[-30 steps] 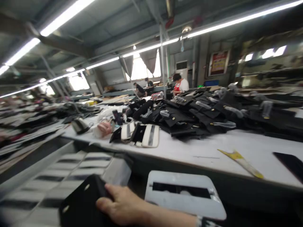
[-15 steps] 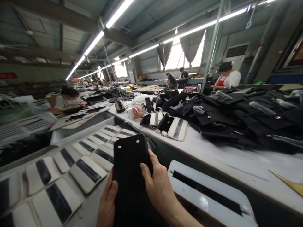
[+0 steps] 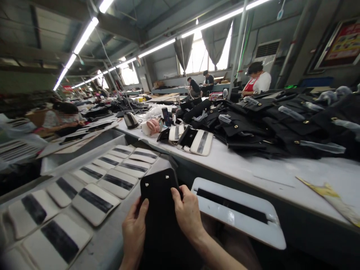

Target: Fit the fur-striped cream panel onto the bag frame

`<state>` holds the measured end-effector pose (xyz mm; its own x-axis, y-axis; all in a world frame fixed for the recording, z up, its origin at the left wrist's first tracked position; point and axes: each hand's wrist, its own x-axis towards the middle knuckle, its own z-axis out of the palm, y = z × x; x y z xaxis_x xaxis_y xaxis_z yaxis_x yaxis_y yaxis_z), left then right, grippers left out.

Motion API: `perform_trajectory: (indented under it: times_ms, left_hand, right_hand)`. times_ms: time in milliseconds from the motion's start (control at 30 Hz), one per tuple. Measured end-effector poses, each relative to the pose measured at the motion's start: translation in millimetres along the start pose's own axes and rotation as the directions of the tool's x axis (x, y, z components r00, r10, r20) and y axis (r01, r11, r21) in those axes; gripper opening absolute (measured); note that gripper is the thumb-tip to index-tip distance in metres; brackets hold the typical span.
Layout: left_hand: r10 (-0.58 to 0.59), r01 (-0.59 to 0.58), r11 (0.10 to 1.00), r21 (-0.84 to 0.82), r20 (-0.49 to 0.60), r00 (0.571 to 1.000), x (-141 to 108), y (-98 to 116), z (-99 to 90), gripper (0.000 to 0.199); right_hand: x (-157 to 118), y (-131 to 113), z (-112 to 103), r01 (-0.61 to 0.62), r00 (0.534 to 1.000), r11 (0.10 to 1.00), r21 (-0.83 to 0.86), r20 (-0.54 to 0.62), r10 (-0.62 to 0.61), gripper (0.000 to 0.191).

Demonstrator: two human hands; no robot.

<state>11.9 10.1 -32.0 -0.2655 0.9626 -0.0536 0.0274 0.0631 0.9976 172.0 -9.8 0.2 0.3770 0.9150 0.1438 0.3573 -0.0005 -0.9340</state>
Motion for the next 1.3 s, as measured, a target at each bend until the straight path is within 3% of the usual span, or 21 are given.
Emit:
perform_trajectory:
  times_ms: [233, 467, 633, 867, 967, 1167, 1300]
  left_hand:
    - [0.041, -0.038, 0.999, -0.021, 0.166, 0.985, 14, -7, 12.3, 0.053]
    - [0.029, -0.014, 0.996, -0.084, 0.175, 0.984, 20, -7, 20.2, 0.054]
    - [0.064, -0.043, 0.995, -0.094, 0.225, 0.972, 21, -8, 23.2, 0.047]
    - [0.193, -0.233, 0.962, 0.141, 0.252, 0.948, 39, -6, 25.1, 0.035]
    - [0.226, -0.274, 0.950, 0.147, 0.278, 0.933, 42, -4, 27.3, 0.036]
    - [0.224, -0.244, 0.969, 0.028, 0.300, 0.927, 42, 1, 29.5, 0.038]
    - [0.201, -0.234, 0.972, 0.037, 0.389, 0.899, 57, 11, 23.8, 0.046]
  right_hand:
    - [14, 14, -8, 0.021, 1.000, 1.000, -0.001, -0.023, -0.021, 0.040]
    - [17, 23, -6, 0.093, 0.994, 0.994, 0.066, -0.070, -0.088, 0.042]
    - [33, 22, -10, 0.004, 1.000, 0.997, 0.072, 0.011, -0.005, 0.040]
    - [37, 34, -9, 0.069, 0.997, 0.996, 0.057, 0.024, -0.070, 0.045]
    - [38, 33, -13, 0.056, 0.998, 0.995, 0.079, 0.013, -0.057, 0.050]
    - [51, 26, -23, -0.013, 0.995, 0.992, 0.127, 0.098, 0.001, 0.050]
    - [52, 22, -26, 0.006, 0.990, 0.996, 0.092, 0.137, -0.018, 0.044]
